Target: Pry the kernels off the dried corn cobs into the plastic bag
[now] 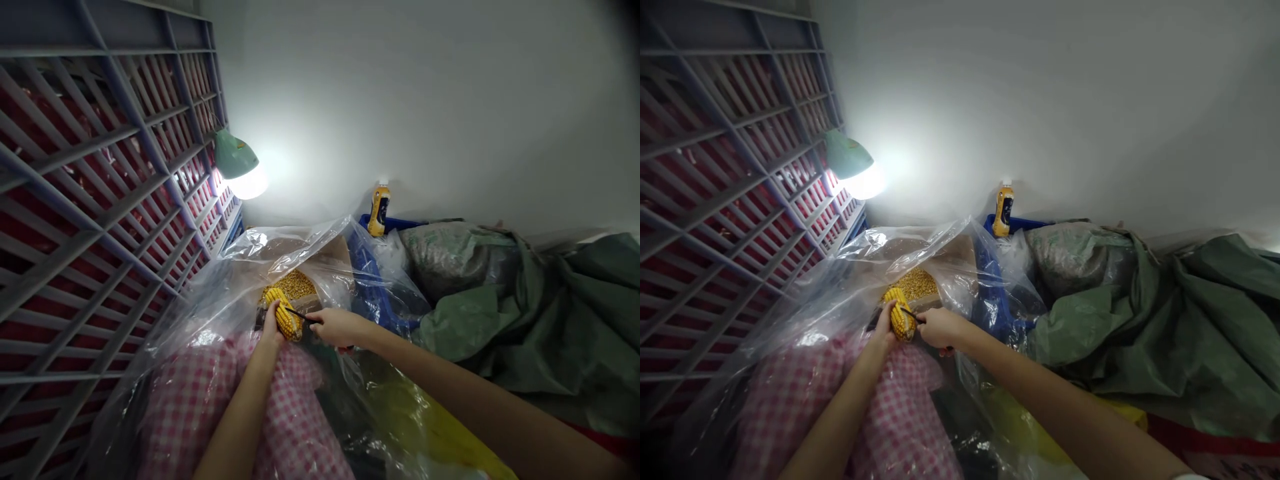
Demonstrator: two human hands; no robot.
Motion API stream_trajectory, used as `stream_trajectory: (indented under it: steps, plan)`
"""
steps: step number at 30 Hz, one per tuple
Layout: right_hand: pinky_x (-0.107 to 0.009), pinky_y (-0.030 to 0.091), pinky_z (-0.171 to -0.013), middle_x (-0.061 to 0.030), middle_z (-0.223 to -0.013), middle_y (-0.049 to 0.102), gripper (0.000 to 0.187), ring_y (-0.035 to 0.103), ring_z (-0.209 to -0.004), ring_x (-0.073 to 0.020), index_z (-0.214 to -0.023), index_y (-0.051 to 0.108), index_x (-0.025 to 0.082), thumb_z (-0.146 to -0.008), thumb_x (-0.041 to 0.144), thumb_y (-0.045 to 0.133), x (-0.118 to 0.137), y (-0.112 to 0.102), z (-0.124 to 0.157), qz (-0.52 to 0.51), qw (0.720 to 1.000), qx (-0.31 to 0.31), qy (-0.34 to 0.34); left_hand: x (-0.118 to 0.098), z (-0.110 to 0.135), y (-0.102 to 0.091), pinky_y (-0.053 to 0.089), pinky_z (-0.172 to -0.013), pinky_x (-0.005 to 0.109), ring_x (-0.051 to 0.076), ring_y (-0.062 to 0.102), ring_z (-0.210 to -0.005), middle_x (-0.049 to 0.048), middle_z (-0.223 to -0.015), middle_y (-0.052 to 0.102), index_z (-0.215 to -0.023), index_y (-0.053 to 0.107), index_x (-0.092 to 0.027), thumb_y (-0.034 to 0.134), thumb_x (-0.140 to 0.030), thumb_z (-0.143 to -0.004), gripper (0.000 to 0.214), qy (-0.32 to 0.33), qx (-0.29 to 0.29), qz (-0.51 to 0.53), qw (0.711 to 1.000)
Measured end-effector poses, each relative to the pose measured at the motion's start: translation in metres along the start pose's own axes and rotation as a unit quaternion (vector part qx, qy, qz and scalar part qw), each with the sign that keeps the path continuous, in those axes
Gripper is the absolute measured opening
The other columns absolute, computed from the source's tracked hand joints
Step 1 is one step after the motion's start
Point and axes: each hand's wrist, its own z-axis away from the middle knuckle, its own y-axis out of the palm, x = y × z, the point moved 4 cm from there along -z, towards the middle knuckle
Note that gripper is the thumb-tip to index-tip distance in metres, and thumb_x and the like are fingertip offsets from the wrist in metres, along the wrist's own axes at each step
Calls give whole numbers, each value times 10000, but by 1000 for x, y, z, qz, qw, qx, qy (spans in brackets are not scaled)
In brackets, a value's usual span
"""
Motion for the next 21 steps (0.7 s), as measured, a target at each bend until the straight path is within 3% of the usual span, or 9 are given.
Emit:
stream_trajectory:
  steps: [3, 5, 7, 13, 18, 21]
  plan:
    - [-322, 545, -617, -136, -1069, 688, 431, 693, -703, -230, -1297, 557, 211, -894, 253, 412, 18, 2, 3, 129, 990, -61, -17, 0, 0, 1, 559, -577, 348, 230, 672, -590, 69, -570, 624, -738, 612, -148, 485, -385, -865, 296, -17, 12, -4, 1000]
    - [-377, 530, -776, -166, -1093, 681, 392, 677, -919, -296, -1232, 599, 153, -868, 201, 462, 27, 8, 5, 188, 978, -89, -21, 0, 0, 2, 559, -584, 354, 229, 672, -597, 67, -582, 631, -726, 599, -154, 471, -434, -875, 342, -17, 19, -5, 1000]
    - [-412, 512, -824, -196, -1081, 680, 402, 653, -993, -328, -1233, 585, 105, -847, 150, 481, 31, 14, 5, 198, 976, -89, -11, -1, 0, 2, 558, -583, 350, 227, 671, -596, 65, -585, 633, -714, 588, -156, 459, -471, -879, 378, -11, 16, -6, 1000]
    - [-373, 522, -815, -150, -1064, 698, 349, 675, -953, -297, -1182, 623, 176, -861, 224, 495, 28, 11, -2, 154, 986, -69, -16, -2, -3, 1, 546, -571, 317, 225, 673, -608, 69, -568, 614, -693, 587, -156, 421, -523, -884, 446, 10, 16, -6, 1000]
    - [-281, 533, -505, -121, -875, 729, 423, 679, -546, -196, -1292, 537, 178, -905, 224, 374, 19, 5, -14, 91, 996, -12, 14, -1, -7, 1, 544, -572, 295, 207, 666, -590, 55, -567, 614, -738, 601, -149, 459, -446, -886, 361, 19, 22, -10, 1000]
    - [-275, 539, -511, -75, -818, 731, 448, 680, -556, -186, -1347, 485, 248, -922, 245, 341, 14, 8, -16, 73, 997, -6, 17, -1, -9, 1, 546, -569, 296, 200, 666, -591, 58, -619, 645, -810, 624, -145, 463, -409, -885, 318, 33, 24, 2, 999]
